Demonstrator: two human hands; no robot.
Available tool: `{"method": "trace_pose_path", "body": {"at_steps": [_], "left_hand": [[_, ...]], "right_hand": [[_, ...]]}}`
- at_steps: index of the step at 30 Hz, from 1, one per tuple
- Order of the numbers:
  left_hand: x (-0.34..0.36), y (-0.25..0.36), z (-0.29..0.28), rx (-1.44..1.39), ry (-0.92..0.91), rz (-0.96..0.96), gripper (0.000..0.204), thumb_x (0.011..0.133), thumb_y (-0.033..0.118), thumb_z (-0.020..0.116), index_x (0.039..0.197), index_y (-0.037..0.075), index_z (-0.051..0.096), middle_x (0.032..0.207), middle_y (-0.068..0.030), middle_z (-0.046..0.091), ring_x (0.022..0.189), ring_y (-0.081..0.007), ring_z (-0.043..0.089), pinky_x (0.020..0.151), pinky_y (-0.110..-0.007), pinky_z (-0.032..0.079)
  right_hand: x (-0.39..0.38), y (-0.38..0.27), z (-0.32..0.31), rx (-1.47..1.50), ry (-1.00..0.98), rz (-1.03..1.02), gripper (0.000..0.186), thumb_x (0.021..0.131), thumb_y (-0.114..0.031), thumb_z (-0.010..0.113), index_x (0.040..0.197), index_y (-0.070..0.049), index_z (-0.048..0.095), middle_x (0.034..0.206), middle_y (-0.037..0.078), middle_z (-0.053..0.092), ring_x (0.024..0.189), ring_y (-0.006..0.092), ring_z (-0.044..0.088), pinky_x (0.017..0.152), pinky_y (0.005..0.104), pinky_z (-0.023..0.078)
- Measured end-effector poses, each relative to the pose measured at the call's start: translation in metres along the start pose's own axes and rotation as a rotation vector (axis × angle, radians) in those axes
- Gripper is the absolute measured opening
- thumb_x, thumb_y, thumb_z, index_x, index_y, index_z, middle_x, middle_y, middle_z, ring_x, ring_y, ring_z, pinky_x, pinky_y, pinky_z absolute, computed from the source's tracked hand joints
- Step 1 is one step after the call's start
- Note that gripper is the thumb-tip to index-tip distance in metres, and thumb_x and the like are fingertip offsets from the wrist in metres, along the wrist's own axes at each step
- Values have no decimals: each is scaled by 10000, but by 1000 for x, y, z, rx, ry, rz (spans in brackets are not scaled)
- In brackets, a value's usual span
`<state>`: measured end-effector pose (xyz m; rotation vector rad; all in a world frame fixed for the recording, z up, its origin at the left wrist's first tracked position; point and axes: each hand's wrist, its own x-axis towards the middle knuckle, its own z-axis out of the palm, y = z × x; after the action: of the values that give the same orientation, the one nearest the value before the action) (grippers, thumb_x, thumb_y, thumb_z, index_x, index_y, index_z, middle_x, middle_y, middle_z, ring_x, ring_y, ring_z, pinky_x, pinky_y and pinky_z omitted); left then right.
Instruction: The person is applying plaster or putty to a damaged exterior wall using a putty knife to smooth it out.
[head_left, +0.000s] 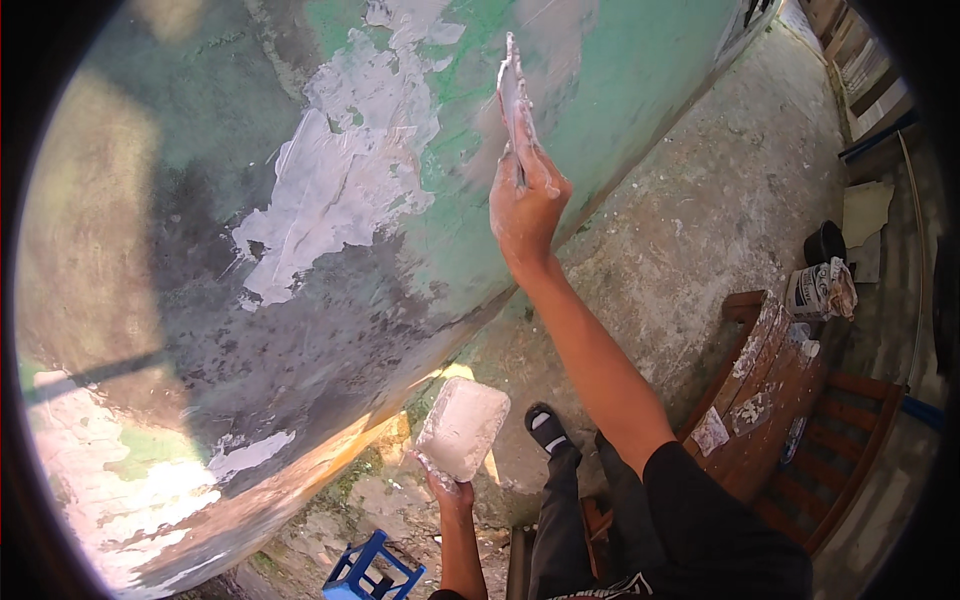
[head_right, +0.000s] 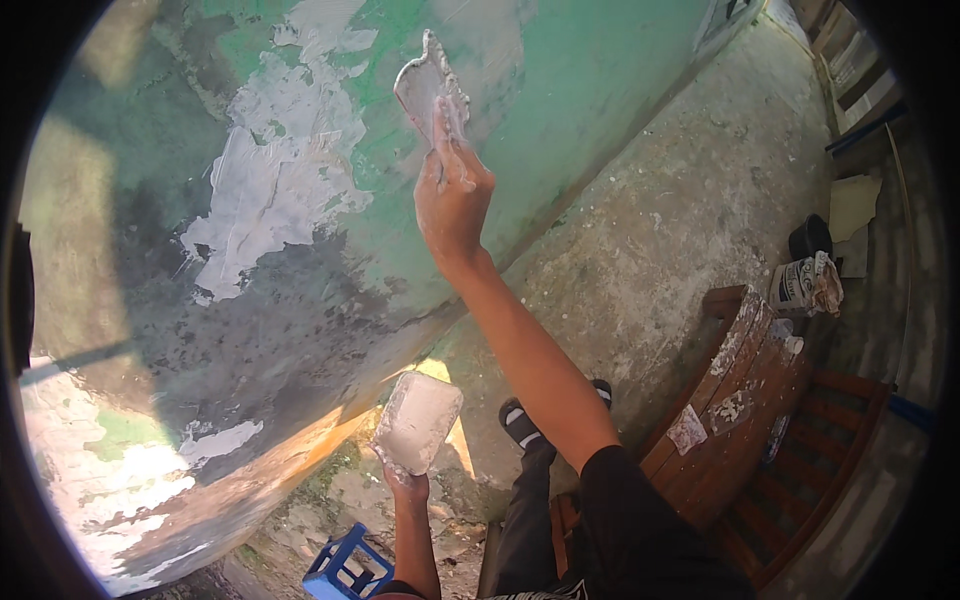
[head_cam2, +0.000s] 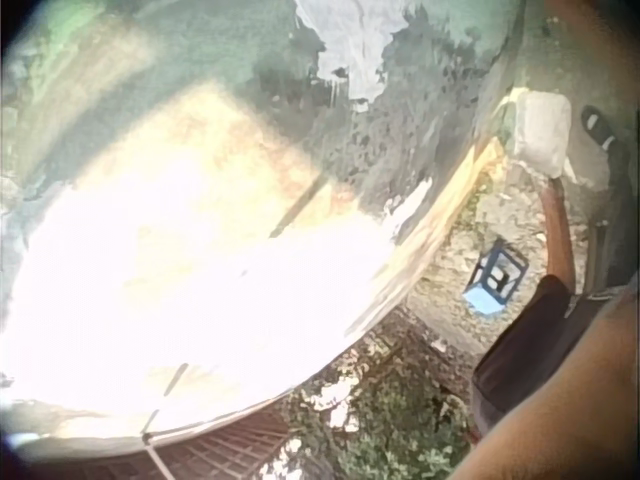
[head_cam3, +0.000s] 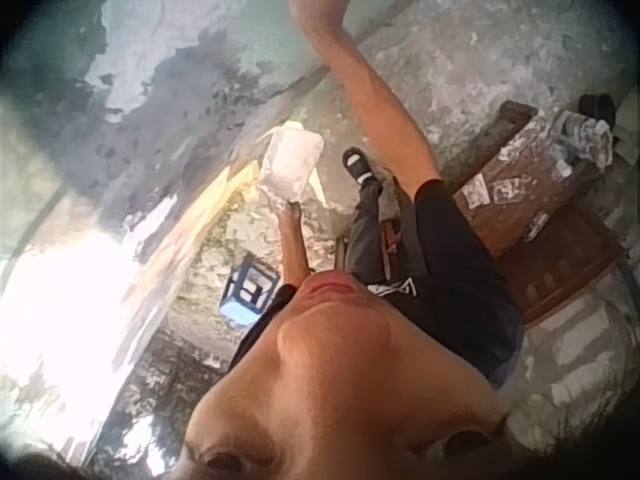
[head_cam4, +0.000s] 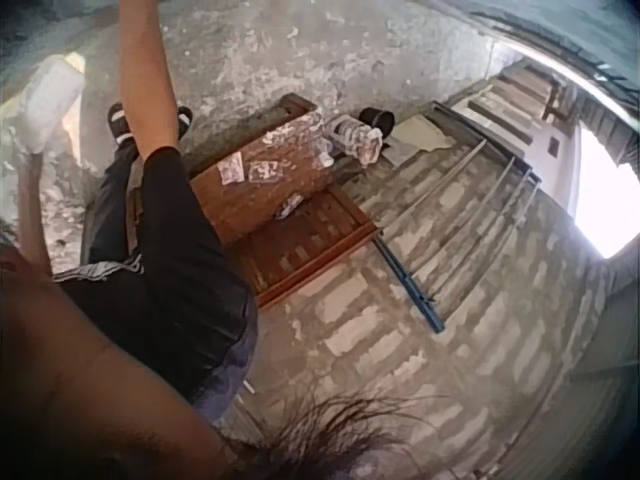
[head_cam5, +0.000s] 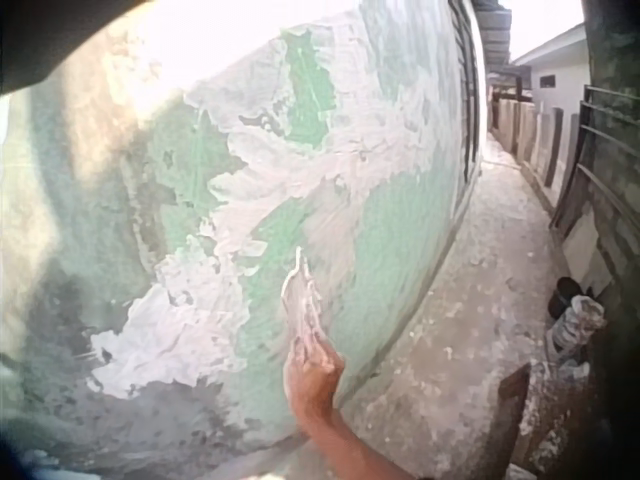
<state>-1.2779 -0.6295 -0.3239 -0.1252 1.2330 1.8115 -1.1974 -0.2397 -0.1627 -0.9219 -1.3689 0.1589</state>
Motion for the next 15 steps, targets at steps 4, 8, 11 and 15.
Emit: {"method": "trace_pose_path", "body": {"at_steps": [4,8,11,15], "left_hand": [[-2,1,10,-25,21,-3,579,956,513,341,1331,78,408,1303,-81,491,1179,-253,482,1018,-421,380],[-1,2,13,18,-2,-21,576,956,513,340,1332,82,408,1309,-80,487,1176,-250,483,1017,-415,381],[1,-3,20,15,38,-14,570,957,510,346,1332,85,409,1309,-81,487,1176,-254,484,1017,-416,381],[5,-10,16,-6,40,-36,572,954,512,355,1330,84,410,1302,-84,491,1181,-257,481,1012,-421,386]], "right_hand": [[-34,-27,20,63,-236,140,633,709,113,547,1325,23,432,1211,264,538,1059,377,575,814,367,513],[-78,-60,7,196,-271,99,618,710,119,544,1312,35,437,1262,271,495,1155,387,506,878,379,500],[-82,-62,-19,362,-392,172,608,712,124,547,1304,29,449,1268,249,504,1133,379,528,870,380,503],[-50,-31,-22,221,-205,143,623,721,127,545,1323,7,437,1248,236,525,1082,370,567,825,374,516]]}}
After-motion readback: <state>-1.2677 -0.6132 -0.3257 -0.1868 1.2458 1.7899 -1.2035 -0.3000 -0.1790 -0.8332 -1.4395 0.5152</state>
